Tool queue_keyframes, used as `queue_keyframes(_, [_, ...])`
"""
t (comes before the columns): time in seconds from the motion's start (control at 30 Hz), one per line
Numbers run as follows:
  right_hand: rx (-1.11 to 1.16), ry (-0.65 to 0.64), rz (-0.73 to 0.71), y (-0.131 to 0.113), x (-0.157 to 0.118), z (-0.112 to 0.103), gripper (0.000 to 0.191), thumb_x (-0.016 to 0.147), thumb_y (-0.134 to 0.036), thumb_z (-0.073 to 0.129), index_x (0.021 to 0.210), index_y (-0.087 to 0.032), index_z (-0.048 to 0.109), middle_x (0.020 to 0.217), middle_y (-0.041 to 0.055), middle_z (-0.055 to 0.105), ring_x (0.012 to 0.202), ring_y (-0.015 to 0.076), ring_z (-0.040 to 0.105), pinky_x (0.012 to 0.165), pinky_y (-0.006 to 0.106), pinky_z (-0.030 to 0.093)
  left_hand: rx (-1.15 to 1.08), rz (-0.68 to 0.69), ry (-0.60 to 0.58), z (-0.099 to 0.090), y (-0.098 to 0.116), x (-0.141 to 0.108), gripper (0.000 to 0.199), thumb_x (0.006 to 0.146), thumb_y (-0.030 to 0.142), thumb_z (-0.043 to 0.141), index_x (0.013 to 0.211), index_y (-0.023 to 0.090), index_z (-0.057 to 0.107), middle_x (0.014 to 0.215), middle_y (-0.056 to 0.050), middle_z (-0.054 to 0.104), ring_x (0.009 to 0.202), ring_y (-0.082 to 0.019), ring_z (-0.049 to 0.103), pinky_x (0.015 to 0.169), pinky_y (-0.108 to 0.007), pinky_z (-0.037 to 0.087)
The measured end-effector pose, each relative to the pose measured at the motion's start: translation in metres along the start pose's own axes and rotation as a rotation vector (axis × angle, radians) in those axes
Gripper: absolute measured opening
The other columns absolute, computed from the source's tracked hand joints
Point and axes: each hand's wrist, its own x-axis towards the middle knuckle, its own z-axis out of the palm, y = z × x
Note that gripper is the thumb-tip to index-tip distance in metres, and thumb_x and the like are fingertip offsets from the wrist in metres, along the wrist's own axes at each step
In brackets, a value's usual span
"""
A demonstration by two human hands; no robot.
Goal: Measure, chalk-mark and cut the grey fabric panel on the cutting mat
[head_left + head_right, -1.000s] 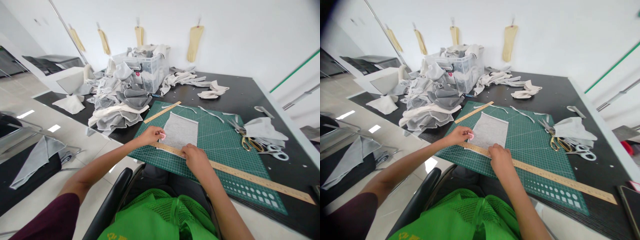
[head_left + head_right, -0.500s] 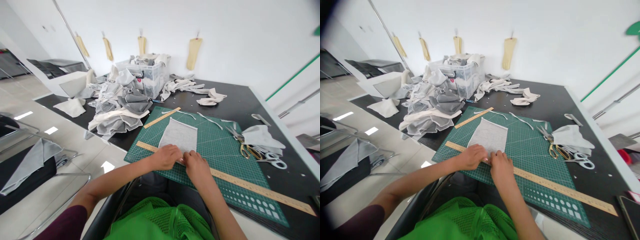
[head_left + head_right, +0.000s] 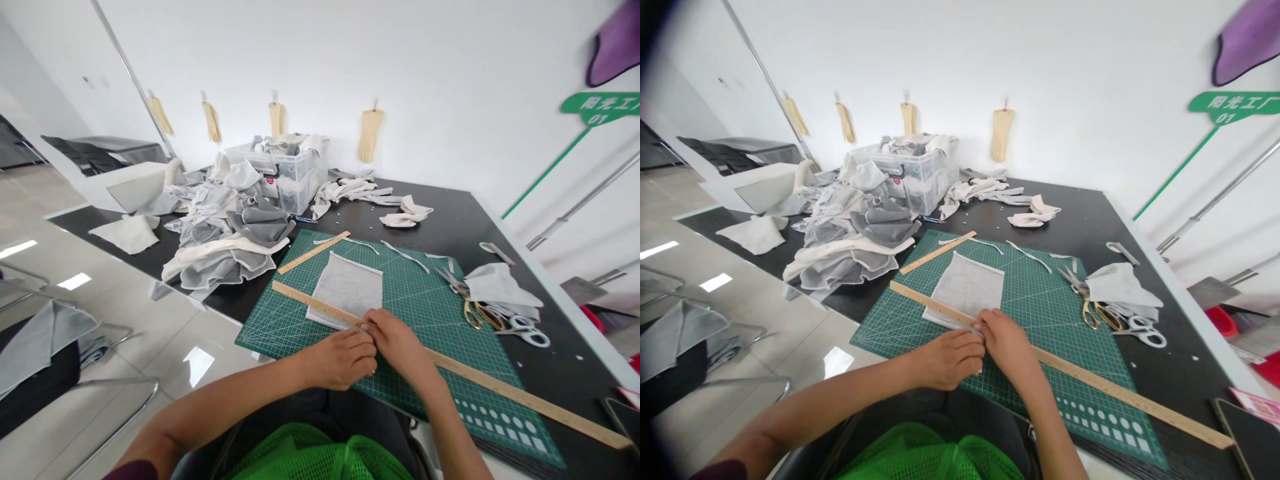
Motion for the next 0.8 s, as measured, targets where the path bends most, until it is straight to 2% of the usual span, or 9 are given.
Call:
queue_keyframes(0.07, [-0.077, 0.074, 0.051, 0.003, -0.002, -0.005, 0.023, 0.104, -0.025, 0.041, 0.099, -0.021, 0.063, 0.092, 0.0028, 0.065, 0.083, 0.0172, 0.062, 0.072, 0.027, 0.037, -0.031, -0.169, 0.002, 0.0, 0.0, 0.002, 0.013, 0.1, 0.02, 0.047, 0.104, 0.017, 0.059, 0.116, -0.013, 0.065, 0.121, -0.026, 0.056, 0.105, -0.04, 0.046])
queue_keyframes(0.17, [-0.217, 0.156, 0.092, 0.005, -0.004, -0.012, 0.024, 0.105, -0.029, 0.041, 0.107, -0.023, 0.064, 0.096, 0.0032, 0.067, 0.078, 0.0175, 0.063, 0.068, 0.028, 0.034, -0.118, -0.373, -0.037, 0.0, -0.002, 0.003, 0.012, 0.1, 0.018, 0.045, 0.106, 0.016, 0.055, 0.111, -0.013, 0.065, 0.11, -0.026, 0.061, 0.098, -0.041, 0.049])
queue_keyframes(0.3, [-0.292, 0.219, 0.047, -0.002, -0.006, -0.016, 0.025, 0.105, -0.029, 0.043, 0.118, -0.024, 0.063, 0.1, 0.0044, 0.068, 0.08, 0.0186, 0.064, 0.071, 0.029, 0.035, -0.405, -0.418, -0.102, -0.016, -0.013, -0.008, 0.008, 0.102, 0.024, 0.046, 0.102, 0.02, 0.053, 0.103, -0.007, 0.068, 0.103, -0.022, 0.063, 0.094, -0.037, 0.048])
queue_keyframes(0.43, [-0.36, 0.253, 0.003, -0.021, -0.009, -0.015, 0.027, 0.105, -0.028, 0.043, 0.12, -0.023, 0.064, 0.101, 0.006, 0.067, 0.079, 0.019, 0.063, 0.073, 0.031, 0.035, -0.822, -0.467, -0.276, -0.047, -0.031, -0.029, 0.015, 0.105, 0.034, 0.042, 0.101, 0.022, 0.05, 0.09, -0.001, 0.068, 0.084, -0.015, 0.066, 0.073, -0.024, 0.049])
queue_keyframes(0.47, [-0.375, 0.246, -0.009, -0.027, -0.01, -0.014, 0.027, 0.105, -0.027, 0.043, 0.121, -0.024, 0.065, 0.099, 0.0058, 0.067, 0.077, 0.0185, 0.062, 0.072, 0.031, 0.034, -0.819, -0.469, -0.317, -0.053, -0.036, -0.034, 0.015, 0.105, 0.035, 0.043, 0.1, 0.022, 0.05, 0.087, 0.0, 0.068, 0.079, -0.014, 0.066, 0.069, -0.023, 0.047])
queue_keyframes(0.53, [-0.398, 0.219, -0.031, -0.037, -0.012, -0.012, 0.027, 0.104, -0.024, 0.044, 0.122, -0.025, 0.064, 0.096, 0.0051, 0.067, 0.073, 0.0176, 0.061, 0.07, 0.032, 0.033, -0.658, -0.483, -0.354, -0.058, -0.042, -0.041, 0.01, 0.103, 0.03, 0.046, 0.1, 0.023, 0.052, 0.086, 0.0, 0.067, 0.078, -0.016, 0.065, 0.069, -0.024, 0.046])
queue_keyframes(0.67, [-0.443, 0.172, -0.011, -0.05, -0.014, -0.008, 0.029, 0.101, -0.019, 0.046, 0.123, -0.027, 0.063, 0.093, 0.0039, 0.066, 0.07, 0.017, 0.062, 0.066, 0.032, 0.031, -0.193, -0.475, -0.229, -0.044, -0.042, -0.041, 0.006, 0.096, 0.019, 0.05, 0.101, 0.019, 0.054, 0.106, -0.009, 0.066, 0.105, -0.027, 0.063, 0.094, -0.039, 0.047])
queue_keyframes(0.73, [-0.461, 0.153, 0.032, -0.052, -0.015, -0.008, 0.03, 0.1, -0.018, 0.046, 0.123, -0.027, 0.063, 0.092, 0.0038, 0.066, 0.069, 0.0167, 0.063, 0.063, 0.031, 0.03, -0.15, -0.442, -0.169, -0.034, -0.037, -0.036, 0.009, 0.096, 0.017, 0.05, 0.103, 0.017, 0.054, 0.116, -0.013, 0.064, 0.116, -0.029, 0.059, 0.104, -0.044, 0.044])
queue_keyframes(0.8, [-0.469, 0.124, 0.066, -0.052, -0.016, -0.009, 0.029, 0.1, -0.02, 0.044, 0.122, -0.026, 0.062, 0.093, 0.0043, 0.067, 0.068, 0.0164, 0.064, 0.06, 0.031, 0.029, -0.241, -0.321, -0.156, -0.027, -0.03, -0.03, 0.007, 0.097, 0.017, 0.051, 0.103, 0.018, 0.053, 0.124, -0.013, 0.063, 0.125, -0.027, 0.055, 0.113, -0.044, 0.039])
